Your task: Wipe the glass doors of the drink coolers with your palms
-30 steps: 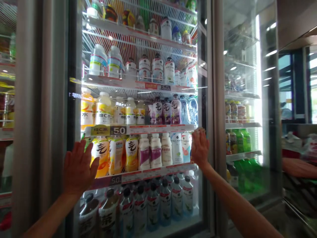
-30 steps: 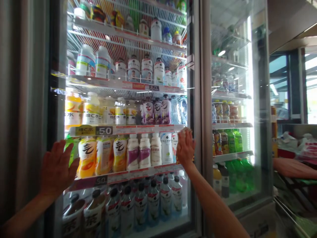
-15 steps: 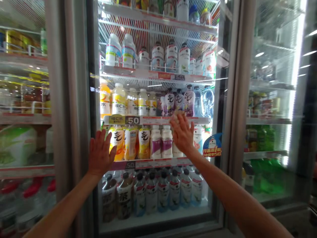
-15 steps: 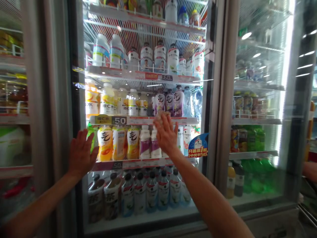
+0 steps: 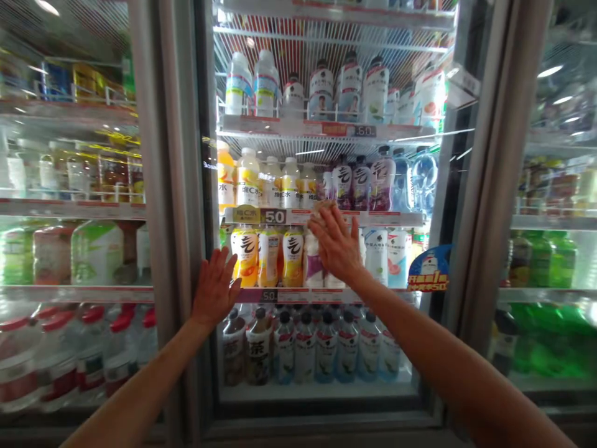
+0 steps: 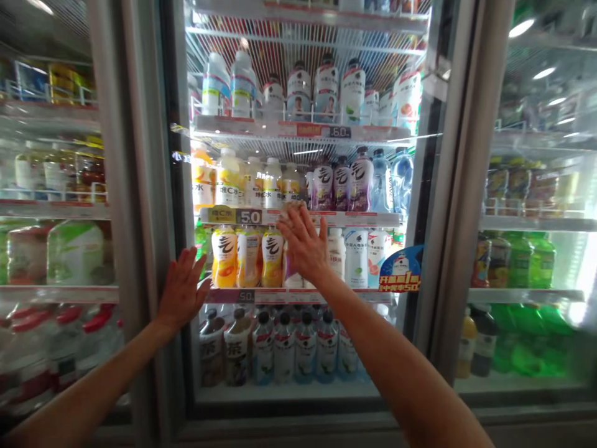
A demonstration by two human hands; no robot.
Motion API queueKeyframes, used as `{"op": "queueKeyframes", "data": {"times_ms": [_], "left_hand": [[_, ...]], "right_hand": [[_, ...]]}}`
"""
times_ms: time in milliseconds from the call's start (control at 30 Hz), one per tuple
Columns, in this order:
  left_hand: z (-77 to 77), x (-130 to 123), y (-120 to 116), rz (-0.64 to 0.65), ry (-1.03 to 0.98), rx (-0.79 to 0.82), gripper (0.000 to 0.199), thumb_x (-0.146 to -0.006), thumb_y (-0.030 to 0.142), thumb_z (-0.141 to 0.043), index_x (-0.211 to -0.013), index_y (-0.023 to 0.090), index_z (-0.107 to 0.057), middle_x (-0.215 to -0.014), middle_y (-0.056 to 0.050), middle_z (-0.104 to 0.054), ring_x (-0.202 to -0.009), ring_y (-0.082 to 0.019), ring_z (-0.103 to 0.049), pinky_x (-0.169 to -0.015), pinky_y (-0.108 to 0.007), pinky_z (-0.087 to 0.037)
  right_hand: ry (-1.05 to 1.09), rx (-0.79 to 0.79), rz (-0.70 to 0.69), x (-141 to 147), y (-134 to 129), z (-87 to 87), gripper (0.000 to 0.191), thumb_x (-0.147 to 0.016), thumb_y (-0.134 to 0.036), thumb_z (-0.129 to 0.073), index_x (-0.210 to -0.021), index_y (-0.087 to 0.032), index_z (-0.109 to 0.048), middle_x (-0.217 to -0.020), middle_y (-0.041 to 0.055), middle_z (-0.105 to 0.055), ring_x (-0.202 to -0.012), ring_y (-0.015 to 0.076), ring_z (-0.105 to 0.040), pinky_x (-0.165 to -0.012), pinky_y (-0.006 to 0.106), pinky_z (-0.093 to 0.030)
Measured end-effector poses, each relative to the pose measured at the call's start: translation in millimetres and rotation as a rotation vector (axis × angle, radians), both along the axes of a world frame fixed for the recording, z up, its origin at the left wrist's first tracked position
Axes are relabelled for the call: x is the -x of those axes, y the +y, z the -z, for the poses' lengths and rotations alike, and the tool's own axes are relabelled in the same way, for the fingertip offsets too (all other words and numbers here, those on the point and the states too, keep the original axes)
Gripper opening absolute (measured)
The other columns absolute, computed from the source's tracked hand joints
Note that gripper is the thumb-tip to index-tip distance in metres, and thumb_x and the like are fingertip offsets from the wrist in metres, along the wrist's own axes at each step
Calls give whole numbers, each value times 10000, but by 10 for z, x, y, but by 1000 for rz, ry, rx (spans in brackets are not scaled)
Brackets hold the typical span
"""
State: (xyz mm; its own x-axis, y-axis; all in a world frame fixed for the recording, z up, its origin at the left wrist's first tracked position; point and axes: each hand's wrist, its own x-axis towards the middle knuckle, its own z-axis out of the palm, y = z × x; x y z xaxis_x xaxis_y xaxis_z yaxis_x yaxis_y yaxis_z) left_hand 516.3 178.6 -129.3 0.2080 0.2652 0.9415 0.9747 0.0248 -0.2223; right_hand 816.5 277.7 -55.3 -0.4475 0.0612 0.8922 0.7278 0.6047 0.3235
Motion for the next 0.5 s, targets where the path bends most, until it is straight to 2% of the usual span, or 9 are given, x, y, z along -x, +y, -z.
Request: {"op": "queueKeyframes", "data": {"times_ms": [67, 133, 200, 267, 333, 400, 500], "left_hand": [[-11, -35, -14, 16, -19, 10, 644, -885, 283, -433, -1462, 251, -149, -1523, -111, -228, -1415, -249, -146, -1140, -505, -184], [-31, -213, -54, 50, -74, -20, 628, -887, 280, -430, -1457, 261, -168, -1529, -107, -220, -1418, -254, -152, -1139, -520, -183], [-44, -571, -98, 140, -164, -86, 613, -893, 274, -424, -1453, 267, -175, -1535, -105, -212, -1418, -254, -170, -1135, -527, -208], [-39, -1055, -109, 326, -247, -126, 595, -905, 265, -396, -1451, 256, -158, -1516, -112, -261, -1402, -227, -237, -1118, -488, -291], [-15, -1527, -51, 517, -304, -47, 539, -933, 254, -310, -1449, 258, -153, -1452, -109, -377, -1361, -180, -330, -1085, -428, -371], [17, -1849, 71, 624, -370, 5, 525, -942, 269, -287, -1448, 254, -150, -1431, -123, -401, -1348, -168, -350, -1074, -408, -393], [59, -1972, 293, 647, -405, -14, 539, -936, 283, -325, -1446, 259, -153, -1450, -141, -360, -1374, -187, -303, -1089, -434, -374]], "right_hand": [[-51, -4, -31, 93, -37, 129, 589, -846, -212, -479, -1413, -298, -347, -1531, 24, -262, -1440, 266, -60, -1138, 546, 16], [-171, -23, -92, 200, -122, 441, 598, -827, -192, -489, -1403, -292, -366, -1519, 21, -294, -1440, 248, -71, -1149, 514, 25], [-204, 0, -122, 302, -209, 741, 582, -822, -199, -490, -1389, -278, -389, -1506, 29, -323, -1437, 238, -102, -1154, 493, 24], [-157, 44, -139, 362, -267, 896, 568, -832, -239, -478, -1392, -230, -385, -1500, 64, -333, -1433, 240, -126, -1156, 485, -13], [-117, 60, -176, 329, -276, 904, 581, -844, -279, -455, -1404, -159, -357, -1487, 112, -346, -1432, 231, -137, -1157, 470, -57], [-128, 29, -235, 168, -229, 834, 610, -848, -321, -446, -1408, -109, -329, -1466, 149, -370, -1433, 223, -133, -1158, 468, -62], [-162, -42, -281, -286, -60, 714, 650, -836, -353, -476, -1410, -97, -311, -1449, 177, -385, -1439, 229, -94, -1153, 496, -8]]}}
